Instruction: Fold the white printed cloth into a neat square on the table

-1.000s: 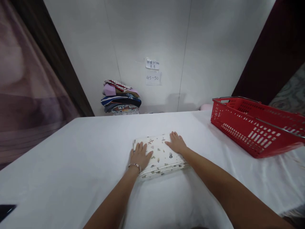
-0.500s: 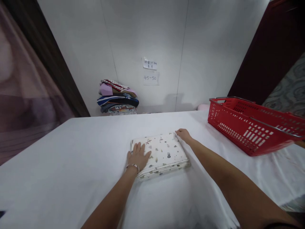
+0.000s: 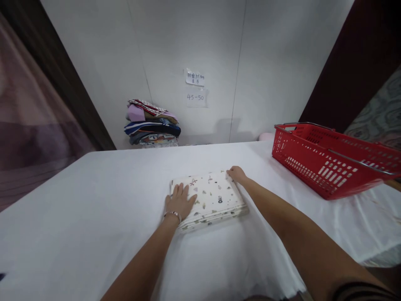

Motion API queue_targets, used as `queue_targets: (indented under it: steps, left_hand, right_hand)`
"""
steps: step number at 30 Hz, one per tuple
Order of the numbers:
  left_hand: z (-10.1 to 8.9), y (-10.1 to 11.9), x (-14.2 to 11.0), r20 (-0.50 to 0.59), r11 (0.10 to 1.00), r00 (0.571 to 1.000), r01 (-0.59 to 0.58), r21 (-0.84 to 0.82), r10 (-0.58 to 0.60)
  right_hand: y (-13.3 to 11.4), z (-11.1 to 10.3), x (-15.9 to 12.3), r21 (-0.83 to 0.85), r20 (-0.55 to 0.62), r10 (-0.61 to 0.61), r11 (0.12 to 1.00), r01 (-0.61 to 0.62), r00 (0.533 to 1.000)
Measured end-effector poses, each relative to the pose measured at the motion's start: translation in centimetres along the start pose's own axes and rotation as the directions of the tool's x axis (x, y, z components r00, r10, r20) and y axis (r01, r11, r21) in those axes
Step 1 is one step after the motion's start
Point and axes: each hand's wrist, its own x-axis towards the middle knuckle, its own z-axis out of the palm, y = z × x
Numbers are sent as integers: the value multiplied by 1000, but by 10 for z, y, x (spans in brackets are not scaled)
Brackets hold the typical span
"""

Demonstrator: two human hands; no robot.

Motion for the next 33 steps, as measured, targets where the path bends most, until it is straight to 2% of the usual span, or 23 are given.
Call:
queue_targets:
  steps: [8, 14, 20, 28, 31, 33]
  left_hand:
    - [0, 0, 1, 3, 1000, 1000, -6, 17, 5]
    - [3, -1, 2, -15, 999, 1000, -8, 31, 9]
    - [5, -2, 3, -8, 1000, 1000, -9, 26, 10]
    - [-1, 1, 3, 13, 999, 1000, -9, 39, 8]
    - [2, 1, 4, 9, 999, 1000, -15, 39, 15]
    - [2, -1, 6, 3, 999, 1000, -19, 39, 19]
  right_hand:
    - [6, 3, 5, 29, -20, -29, 999, 30, 999]
    - [15, 7, -3, 80, -16, -35, 996, 36, 999]
    - [27, 2, -31, 136, -31, -97, 986, 100, 995]
    - [41, -4, -72, 123, -5, -99, 987, 99, 995]
    - [40, -11, -85, 135, 43, -78, 988, 71, 996]
    - [42, -15, -94, 221, 111, -52, 975, 26, 992]
